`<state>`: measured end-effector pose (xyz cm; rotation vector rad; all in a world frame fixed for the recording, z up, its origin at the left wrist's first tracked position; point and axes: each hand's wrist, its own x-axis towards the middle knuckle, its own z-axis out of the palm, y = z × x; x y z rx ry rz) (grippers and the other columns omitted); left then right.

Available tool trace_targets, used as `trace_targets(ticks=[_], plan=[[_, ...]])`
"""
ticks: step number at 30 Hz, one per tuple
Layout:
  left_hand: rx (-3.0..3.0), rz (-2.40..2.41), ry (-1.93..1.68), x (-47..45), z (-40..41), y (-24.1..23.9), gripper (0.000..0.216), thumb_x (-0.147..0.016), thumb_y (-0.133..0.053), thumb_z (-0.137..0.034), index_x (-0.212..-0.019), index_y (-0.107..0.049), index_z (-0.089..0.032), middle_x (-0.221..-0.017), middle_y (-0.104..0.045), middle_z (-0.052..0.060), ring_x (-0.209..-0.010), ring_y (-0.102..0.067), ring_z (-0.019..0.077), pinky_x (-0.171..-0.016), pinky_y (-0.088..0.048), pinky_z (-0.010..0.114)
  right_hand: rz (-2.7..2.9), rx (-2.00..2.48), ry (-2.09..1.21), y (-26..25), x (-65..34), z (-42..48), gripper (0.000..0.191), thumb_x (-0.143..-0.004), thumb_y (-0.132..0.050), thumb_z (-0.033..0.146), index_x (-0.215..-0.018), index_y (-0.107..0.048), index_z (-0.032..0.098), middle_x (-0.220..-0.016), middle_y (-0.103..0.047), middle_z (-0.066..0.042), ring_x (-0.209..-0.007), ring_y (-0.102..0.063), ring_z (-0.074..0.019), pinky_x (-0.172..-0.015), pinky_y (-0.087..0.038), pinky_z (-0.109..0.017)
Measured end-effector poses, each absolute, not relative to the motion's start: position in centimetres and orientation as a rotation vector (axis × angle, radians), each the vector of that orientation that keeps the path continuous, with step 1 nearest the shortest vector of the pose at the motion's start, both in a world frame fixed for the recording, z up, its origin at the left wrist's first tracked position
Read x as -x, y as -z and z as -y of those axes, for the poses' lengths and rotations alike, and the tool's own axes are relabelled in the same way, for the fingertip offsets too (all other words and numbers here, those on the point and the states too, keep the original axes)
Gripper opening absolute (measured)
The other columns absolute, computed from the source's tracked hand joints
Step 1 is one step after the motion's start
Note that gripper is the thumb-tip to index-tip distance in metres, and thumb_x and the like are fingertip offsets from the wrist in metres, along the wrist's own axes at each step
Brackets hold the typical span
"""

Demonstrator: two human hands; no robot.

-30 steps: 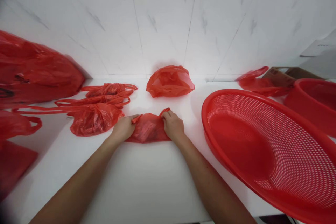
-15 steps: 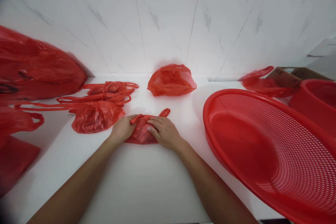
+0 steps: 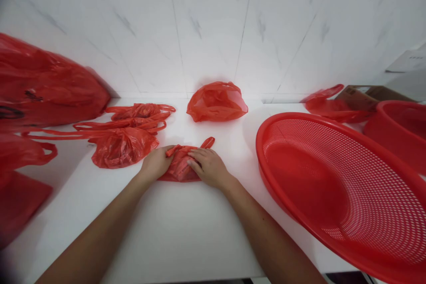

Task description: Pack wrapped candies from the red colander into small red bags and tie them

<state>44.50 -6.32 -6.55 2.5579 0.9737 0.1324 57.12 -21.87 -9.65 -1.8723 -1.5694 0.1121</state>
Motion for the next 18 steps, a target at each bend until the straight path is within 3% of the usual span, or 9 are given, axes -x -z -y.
trace_targets(ticks=[11, 18], plan=[[-2.477, -0.939, -0.222, -44.3, 6.3, 6.8, 0.038, -0.087, -0.044, -0.034, -0.113, -0.07, -0.027, -0.097, -0.073, 0.013, -0.09, -0.064, 0.035, -0.073, -0.044, 0.042, 1.636, 1.838, -0.124, 10.6, -57.7, 22.2, 0.042, -0.101, -0.033, 0.038, -0.131, -0.057, 0.02, -0.133, -0.058, -0.007, -0.13, -0.047, -0.0229, -0.11, -0.034, -0.048], [-2.163, -0.8, -0.502, -44.5, 5.9, 7.8, 0.027, -0.081, -0.058, -0.041, -0.095, -0.074, -0.025, -0.1, -0.067, 0.01, -0.098, -0.06, 0.0322, -0.091, -0.041, 0.045, 1.296, 1.89, -0.05, 9.8, -58.5, 22.5, 0.042, -0.099, -0.037, 0.029, -0.139, -0.046, 0.023, -0.135, -0.054, -0.007, -0.12, -0.052, -0.0176, -0.101, -0.044, -0.036]])
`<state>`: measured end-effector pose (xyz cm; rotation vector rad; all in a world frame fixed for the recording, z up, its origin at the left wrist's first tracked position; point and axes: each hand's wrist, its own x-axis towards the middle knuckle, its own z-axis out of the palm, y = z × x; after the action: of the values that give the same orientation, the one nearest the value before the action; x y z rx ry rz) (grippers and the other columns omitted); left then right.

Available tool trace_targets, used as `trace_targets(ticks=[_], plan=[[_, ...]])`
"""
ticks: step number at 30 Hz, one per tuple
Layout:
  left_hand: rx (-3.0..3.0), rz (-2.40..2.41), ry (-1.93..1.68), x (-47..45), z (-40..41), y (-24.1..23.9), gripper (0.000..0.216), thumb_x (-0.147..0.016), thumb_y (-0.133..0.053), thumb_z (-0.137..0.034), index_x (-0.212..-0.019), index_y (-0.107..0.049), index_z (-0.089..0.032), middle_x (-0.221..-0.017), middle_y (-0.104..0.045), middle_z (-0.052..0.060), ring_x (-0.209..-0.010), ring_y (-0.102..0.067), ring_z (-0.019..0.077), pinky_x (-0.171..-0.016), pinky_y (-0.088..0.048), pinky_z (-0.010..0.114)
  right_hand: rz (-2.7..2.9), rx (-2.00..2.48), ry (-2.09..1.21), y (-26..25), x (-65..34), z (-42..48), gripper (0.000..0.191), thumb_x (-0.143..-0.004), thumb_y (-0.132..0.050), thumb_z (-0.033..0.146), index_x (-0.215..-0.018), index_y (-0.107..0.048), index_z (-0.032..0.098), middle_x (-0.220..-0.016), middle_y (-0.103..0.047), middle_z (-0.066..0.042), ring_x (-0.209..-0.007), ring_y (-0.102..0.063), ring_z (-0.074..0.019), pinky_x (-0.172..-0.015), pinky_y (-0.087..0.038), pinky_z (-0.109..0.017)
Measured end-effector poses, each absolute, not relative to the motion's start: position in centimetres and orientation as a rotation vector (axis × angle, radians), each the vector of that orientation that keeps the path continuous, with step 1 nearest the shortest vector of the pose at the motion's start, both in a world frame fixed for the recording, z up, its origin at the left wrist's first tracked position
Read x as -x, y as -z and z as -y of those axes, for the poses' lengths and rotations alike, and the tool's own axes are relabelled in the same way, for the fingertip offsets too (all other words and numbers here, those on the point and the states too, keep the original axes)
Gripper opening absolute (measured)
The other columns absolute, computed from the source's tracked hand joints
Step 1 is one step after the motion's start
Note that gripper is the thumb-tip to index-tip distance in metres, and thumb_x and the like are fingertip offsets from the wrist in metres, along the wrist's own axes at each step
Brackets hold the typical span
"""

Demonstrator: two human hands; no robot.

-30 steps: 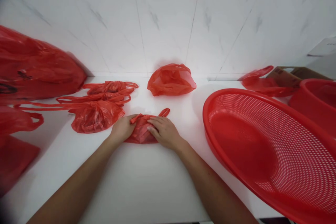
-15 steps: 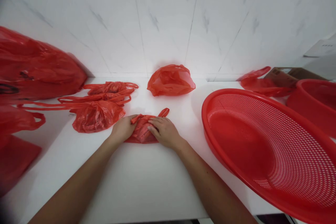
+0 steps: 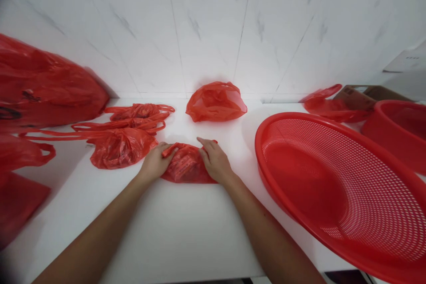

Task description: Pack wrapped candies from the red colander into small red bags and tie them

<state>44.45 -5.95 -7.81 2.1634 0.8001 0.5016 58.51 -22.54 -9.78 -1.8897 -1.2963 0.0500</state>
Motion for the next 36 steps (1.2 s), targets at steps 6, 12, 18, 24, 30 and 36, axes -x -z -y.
trace_targets(ticks=[6, 12, 18, 24, 30, 36], plan=[[-1.564, -0.683, -0.596, -45.0, 6.3, 7.8, 0.04, -0.073, -0.065, -0.055, -0.091, -0.069, -0.019, -0.093, -0.07, 0.007, -0.095, -0.063, 0.0266, -0.091, -0.047, 0.039, 1.291, 2.216, -0.056, 9.6, -60.1, 22.7, 0.033, -0.094, -0.039, 0.017, -0.114, -0.064, 0.021, -0.119, -0.059, -0.009, -0.102, -0.056, -0.02, -0.085, -0.045, -0.033], [-1.134, -0.64, -0.544, -44.8, 5.6, 6.7, 0.035, -0.069, -0.068, -0.052, -0.068, -0.061, -0.017, -0.064, -0.065, 0.005, -0.07, -0.066, 0.0231, -0.073, -0.053, 0.037, 1.181, 2.153, -0.132, 8.2, -59.4, 23.4, 0.026, -0.095, -0.04, 0.026, -0.073, -0.051, 0.019, -0.073, -0.055, 0.0, -0.067, -0.05, -0.0121, -0.061, -0.037, -0.024], [-1.007, -0.664, -0.658, -44.6, 5.5, 6.3, 0.035, -0.07, -0.068, -0.046, -0.058, -0.048, -0.019, -0.055, -0.055, -0.002, -0.052, -0.054, 0.011, -0.057, -0.049, 0.024, 1.282, 1.696, -0.227, 3.8, -53.2, 24.8, 0.039, -0.096, -0.038, 0.035, -0.062, -0.028, 0.019, -0.057, -0.033, 0.004, -0.053, -0.031, -0.0086, -0.052, -0.025, -0.023], [-1.104, -0.75, -0.712, -44.6, 5.0, 6.3, 0.037, -0.073, -0.061, -0.052, -0.059, -0.047, -0.021, -0.051, -0.05, -0.003, -0.048, -0.051, 0.0128, -0.049, -0.043, 0.026, 1.646, 1.381, -0.271, 3.0, -48.4, 25.6, 0.03, -0.091, -0.04, 0.023, -0.065, -0.026, 0.02, -0.059, -0.037, 0.003, -0.054, -0.029, -0.0092, -0.054, -0.022, -0.025], [-1.318, -0.741, -0.655, -44.0, 4.4, 5.4, 0.035, -0.069, -0.067, -0.048, -0.063, -0.053, -0.017, -0.055, -0.057, 0.0, -0.048, -0.052, 0.014, -0.05, -0.042, 0.028, 1.712, 1.309, -0.25, 2.5, -49.4, 25.8, 0.029, -0.09, -0.043, 0.02, -0.064, -0.028, 0.019, -0.058, -0.036, 0.004, -0.054, -0.028, -0.0093, -0.054, -0.023, -0.026], [-1.866, -0.495, -0.9, -41.2, 6.7, -0.6, 0.041, -0.075, -0.068, -0.029, -0.115, -0.059, -0.026, -0.137, -0.052, 0.006, -0.127, -0.046, 0.0243, -0.102, -0.038, 0.036, 1.377, 1.317, -0.419, 1.4, -52.2, 26.2, 0.035, -0.095, -0.043, 0.025, -0.062, -0.032, 0.018, -0.059, -0.034, 0.004, -0.054, -0.03, -0.0081, -0.052, -0.026, -0.023]])
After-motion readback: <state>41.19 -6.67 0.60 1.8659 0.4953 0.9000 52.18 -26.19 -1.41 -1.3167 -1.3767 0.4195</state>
